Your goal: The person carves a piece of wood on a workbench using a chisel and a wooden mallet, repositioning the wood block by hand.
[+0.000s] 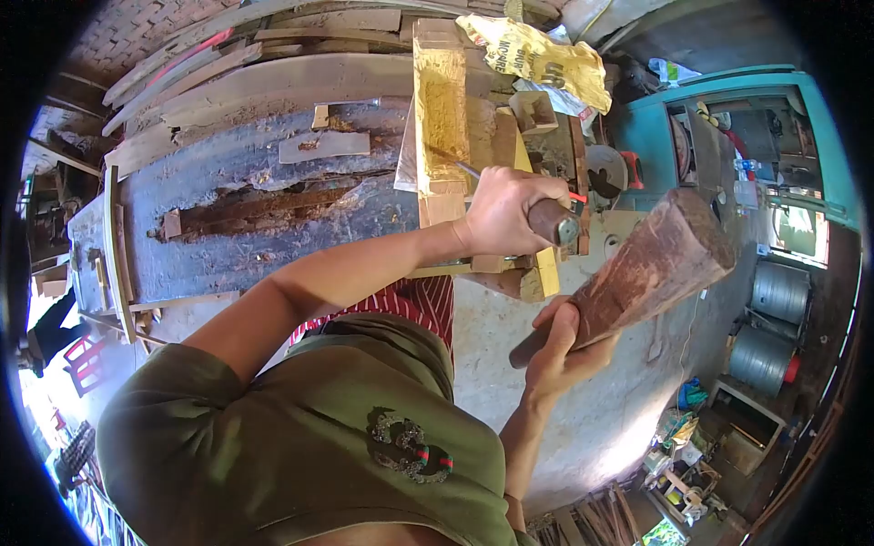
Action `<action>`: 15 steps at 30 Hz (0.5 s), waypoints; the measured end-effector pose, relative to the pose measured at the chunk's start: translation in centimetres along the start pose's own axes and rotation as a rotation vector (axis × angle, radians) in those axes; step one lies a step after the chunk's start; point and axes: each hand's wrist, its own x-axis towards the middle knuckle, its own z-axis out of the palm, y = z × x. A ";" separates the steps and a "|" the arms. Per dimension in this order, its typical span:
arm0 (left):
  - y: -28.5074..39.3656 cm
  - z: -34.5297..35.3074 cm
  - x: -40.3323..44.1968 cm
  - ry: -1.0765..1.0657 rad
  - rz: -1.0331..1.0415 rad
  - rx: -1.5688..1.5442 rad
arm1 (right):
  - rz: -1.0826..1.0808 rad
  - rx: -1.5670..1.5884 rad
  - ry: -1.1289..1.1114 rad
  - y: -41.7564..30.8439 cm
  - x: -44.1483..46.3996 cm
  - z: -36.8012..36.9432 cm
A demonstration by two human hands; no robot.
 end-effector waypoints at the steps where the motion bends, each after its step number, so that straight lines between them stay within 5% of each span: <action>1: -0.2 -0.4 -0.2 -0.007 0.002 -0.002 | 0.003 -0.001 0.007 0.2 -0.1 0.2; 4: -0.6 -2.4 -0.1 0.002 0.042 -0.137 | 0.263 -0.069 -0.241 0.4 0.3 -0.3; 9: -0.8 -4.6 1.0 0.000 -0.067 -0.276 | 0.223 -0.070 -0.310 0.8 0.1 -0.1; 15: 1.1 -3.9 0.6 0.184 -0.015 -0.054 | 0.223 0.052 -0.259 0.9 0.7 -1.0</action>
